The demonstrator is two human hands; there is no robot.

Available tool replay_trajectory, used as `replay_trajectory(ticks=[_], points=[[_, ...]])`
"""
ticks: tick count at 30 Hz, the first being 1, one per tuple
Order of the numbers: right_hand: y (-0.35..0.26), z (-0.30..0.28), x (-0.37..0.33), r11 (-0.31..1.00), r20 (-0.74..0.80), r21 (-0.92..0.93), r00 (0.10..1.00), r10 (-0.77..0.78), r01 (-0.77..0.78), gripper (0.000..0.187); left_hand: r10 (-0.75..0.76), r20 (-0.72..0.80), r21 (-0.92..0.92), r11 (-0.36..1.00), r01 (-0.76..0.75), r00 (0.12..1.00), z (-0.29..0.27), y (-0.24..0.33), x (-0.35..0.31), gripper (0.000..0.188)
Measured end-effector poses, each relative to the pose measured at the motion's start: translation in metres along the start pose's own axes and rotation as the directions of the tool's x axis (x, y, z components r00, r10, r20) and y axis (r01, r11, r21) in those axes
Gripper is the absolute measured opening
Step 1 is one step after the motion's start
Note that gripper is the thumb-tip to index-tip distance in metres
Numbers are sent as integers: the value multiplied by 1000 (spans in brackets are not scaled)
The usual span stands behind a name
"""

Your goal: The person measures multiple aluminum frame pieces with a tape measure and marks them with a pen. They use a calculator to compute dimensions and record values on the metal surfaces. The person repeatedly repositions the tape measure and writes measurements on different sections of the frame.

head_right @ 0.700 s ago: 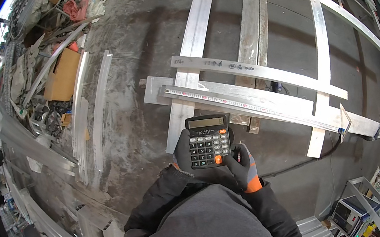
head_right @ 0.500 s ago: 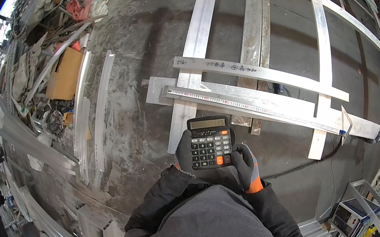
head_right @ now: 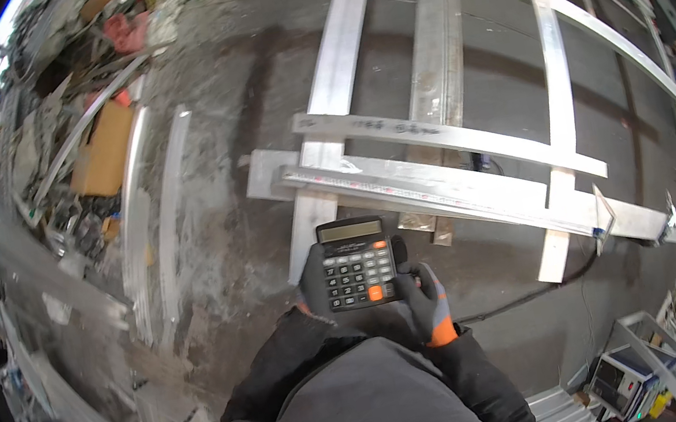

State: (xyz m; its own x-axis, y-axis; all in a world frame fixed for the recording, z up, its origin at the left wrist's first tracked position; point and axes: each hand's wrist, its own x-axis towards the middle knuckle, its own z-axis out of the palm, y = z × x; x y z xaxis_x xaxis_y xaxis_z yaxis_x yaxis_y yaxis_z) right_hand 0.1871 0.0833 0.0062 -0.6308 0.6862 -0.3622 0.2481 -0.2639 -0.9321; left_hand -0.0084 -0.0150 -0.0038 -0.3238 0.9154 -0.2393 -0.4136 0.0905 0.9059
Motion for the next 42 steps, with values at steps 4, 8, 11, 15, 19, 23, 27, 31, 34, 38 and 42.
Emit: replay_trajectory(ticks=[4,8,11,15,19,23,27,31,34,38,42], points=[[11,-4,-3,999,-57,-21,997,-44,43,17,-116,67,-518,845,134,991,-6,-13,-2,47],[20,-20,-14,930,-198,295,938,284,-219,24,-207,92,-788,583,198,974,2,-45,-4,71],[35,-50,-19,927,-316,349,914,255,-138,31,-348,-37,-717,662,217,937,4,-71,7,67],[89,-124,-31,931,-530,345,795,294,-114,44,-436,-46,-652,695,304,899,22,-94,28,61],[158,-250,-28,869,-701,489,625,343,71,42,-399,-59,-600,747,287,915,75,-103,64,57],[208,-406,-38,947,-836,311,496,233,80,32,-365,19,-617,728,298,931,165,-134,98,58],[236,-529,-9,980,-897,189,418,145,67,21,-510,-111,-637,695,333,853,257,-176,107,61],[238,-593,44,991,-845,-130,519,-128,33,13,-531,74,-686,587,429,844,323,-192,94,67],[228,-607,75,960,-748,-281,622,-231,20,15,-535,125,-784,463,414,835,353,-193,89,67],[220,-615,101,921,-668,-376,718,-196,-99,20,-592,131,-839,360,407,795,371,-199,90,65],[227,-618,109,908,-604,-413,767,-215,-70,18,-574,109,-883,319,345,811,380,-213,89,65]])
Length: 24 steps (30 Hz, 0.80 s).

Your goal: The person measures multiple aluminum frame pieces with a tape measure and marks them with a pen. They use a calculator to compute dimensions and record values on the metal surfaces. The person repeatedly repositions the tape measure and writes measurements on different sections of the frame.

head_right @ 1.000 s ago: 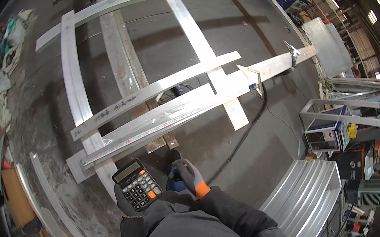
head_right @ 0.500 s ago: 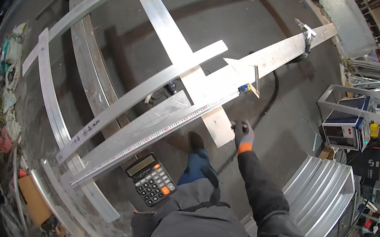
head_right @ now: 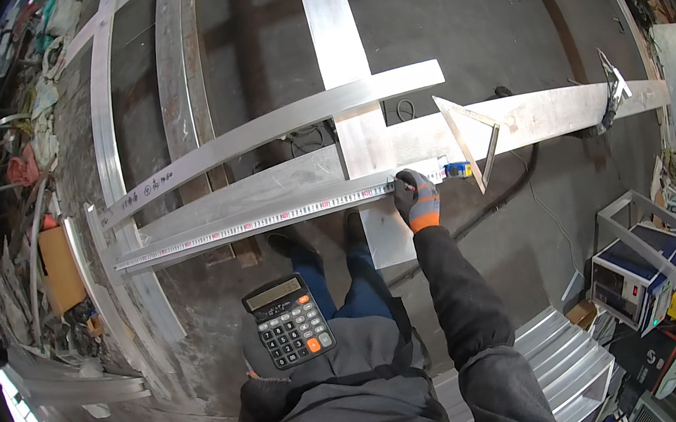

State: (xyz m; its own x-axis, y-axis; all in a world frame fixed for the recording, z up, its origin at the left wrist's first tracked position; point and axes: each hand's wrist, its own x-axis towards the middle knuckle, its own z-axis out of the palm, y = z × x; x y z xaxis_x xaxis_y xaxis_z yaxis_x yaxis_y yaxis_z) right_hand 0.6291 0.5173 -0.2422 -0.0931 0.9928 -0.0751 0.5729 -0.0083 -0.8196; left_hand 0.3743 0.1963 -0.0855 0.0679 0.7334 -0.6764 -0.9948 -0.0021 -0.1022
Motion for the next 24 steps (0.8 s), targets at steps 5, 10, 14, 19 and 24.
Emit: replay_trajectory(ticks=[5,10,14,19,24], points=[[11,4,-1,992,8,-81,995,-96,96,17,-51,-11,-43,998,51,999,-14,-15,10,66],[7,1,1,996,7,-71,998,-58,58,18,-39,54,-66,997,42,998,-17,-19,15,67],[4,-2,2,994,15,-70,997,-81,82,18,-6,30,-34,999,7,1000,-4,-23,14,69],[12,-3,2,990,18,-76,993,-119,120,17,16,15,18,1000,-17,1000,13,-29,10,72],[18,-3,2,1000,29,-15,1000,-7,8,18,-22,48,-111,993,27,999,12,-24,12,74]])
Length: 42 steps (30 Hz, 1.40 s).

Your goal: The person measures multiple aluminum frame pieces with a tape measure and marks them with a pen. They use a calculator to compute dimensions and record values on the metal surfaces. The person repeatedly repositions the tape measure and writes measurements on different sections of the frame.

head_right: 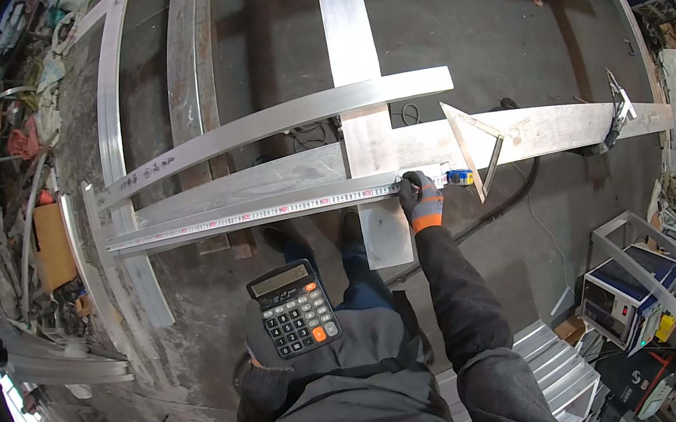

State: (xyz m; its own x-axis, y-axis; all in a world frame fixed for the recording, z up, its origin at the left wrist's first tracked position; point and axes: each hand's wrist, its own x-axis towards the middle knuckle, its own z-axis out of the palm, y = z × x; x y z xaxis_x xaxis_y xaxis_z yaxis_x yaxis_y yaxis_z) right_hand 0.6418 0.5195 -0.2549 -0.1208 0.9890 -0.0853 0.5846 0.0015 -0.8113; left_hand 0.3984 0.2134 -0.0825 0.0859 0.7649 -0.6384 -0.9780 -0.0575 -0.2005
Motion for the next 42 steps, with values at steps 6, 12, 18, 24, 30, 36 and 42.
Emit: replay_trajectory(ticks=[6,12,18,24,30,36,42], points=[[-7,-3,-5,994,-38,-20,994,-104,104,17,111,-44,225,969,-99,993,-6,-3,4,76],[-11,8,-2,978,-22,-85,980,-195,193,15,88,24,210,973,-91,996,-10,-2,3,78],[-12,9,-4,998,-47,-29,997,-55,53,15,46,23,191,980,-50,999,-3,-2,0,79],[-7,5,-3,996,-46,-45,996,-79,77,17,33,-2,149,988,-32,999,4,-3,1,80],[-1,3,0,997,-62,-67,997,-44,40,17,52,3,159,986,-52,999,0,-2,1,81],[-4,1,-1,993,-59,-95,995,-78,72,16,46,-4,154,987,-45,999,3,-3,2,80],[-6,2,0,998,-71,-64,997,-10,6,15,60,18,166,984,-62,998,5,-4,2,80]])
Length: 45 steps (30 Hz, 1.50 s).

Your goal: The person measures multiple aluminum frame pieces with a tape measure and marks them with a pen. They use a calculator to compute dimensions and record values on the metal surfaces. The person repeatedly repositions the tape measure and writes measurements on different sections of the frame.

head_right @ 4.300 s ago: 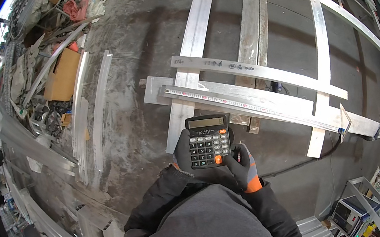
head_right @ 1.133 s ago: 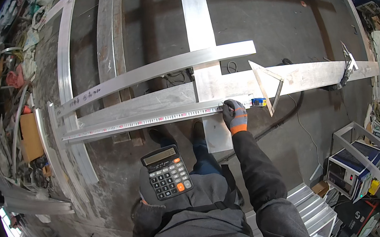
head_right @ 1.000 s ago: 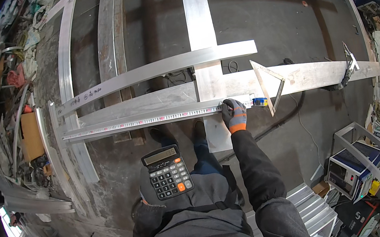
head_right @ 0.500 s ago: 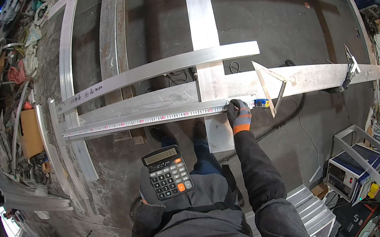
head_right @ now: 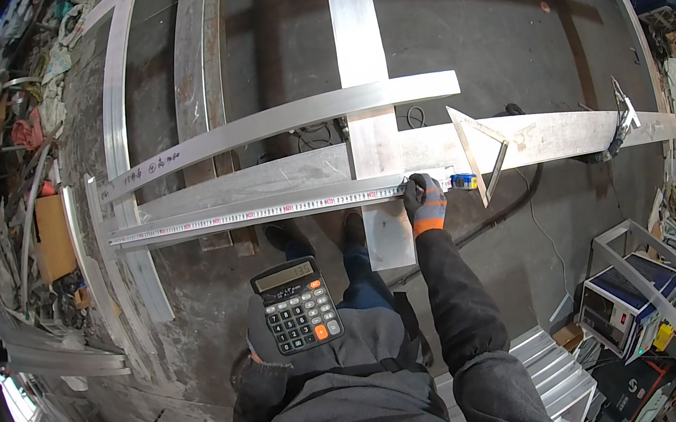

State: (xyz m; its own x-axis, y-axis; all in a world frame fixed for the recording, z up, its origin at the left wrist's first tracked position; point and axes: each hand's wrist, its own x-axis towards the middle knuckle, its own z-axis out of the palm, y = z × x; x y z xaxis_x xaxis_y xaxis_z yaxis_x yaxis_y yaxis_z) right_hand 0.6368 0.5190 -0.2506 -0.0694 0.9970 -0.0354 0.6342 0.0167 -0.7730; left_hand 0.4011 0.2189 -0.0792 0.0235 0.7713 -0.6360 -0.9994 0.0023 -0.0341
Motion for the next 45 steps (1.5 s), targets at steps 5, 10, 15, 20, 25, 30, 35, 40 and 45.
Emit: replay_trajectory(ticks=[5,10,15,20,25,30,35,40,45], points=[[1,-2,1,999,12,-9,999,-44,44,14,-6,-19,-6,1000,6,1000,6,0,1,79],[1,-2,1,999,-17,15,999,-49,49,13,-4,-21,16,1000,4,1000,12,0,0,77],[4,-1,3,999,-2,25,999,-34,34,12,-19,-29,29,999,20,999,9,2,3,74],[4,-3,4,1000,32,4,999,-18,18,11,-57,-11,-8,998,57,998,3,5,8,72],[0,-2,2,999,7,43,1000,30,-31,13,-36,-8,-12,999,36,999,1,3,4,72],[-2,0,0,992,44,-53,993,-108,110,15,-60,85,-108,992,69,995,5,3,3,76],[9,3,-1,999,49,-26,998,-35,36,17,26,39,58,998,-29,999,-8,1,2,74],[13,1,2,997,91,15,993,70,-72,25,29,285,-148,989,15,958,-39,1,6,66],[-40,-22,-5,972,96,162,983,154,-169,26,106,-21,-55,993,-107,994,-30,-2,11,59]])
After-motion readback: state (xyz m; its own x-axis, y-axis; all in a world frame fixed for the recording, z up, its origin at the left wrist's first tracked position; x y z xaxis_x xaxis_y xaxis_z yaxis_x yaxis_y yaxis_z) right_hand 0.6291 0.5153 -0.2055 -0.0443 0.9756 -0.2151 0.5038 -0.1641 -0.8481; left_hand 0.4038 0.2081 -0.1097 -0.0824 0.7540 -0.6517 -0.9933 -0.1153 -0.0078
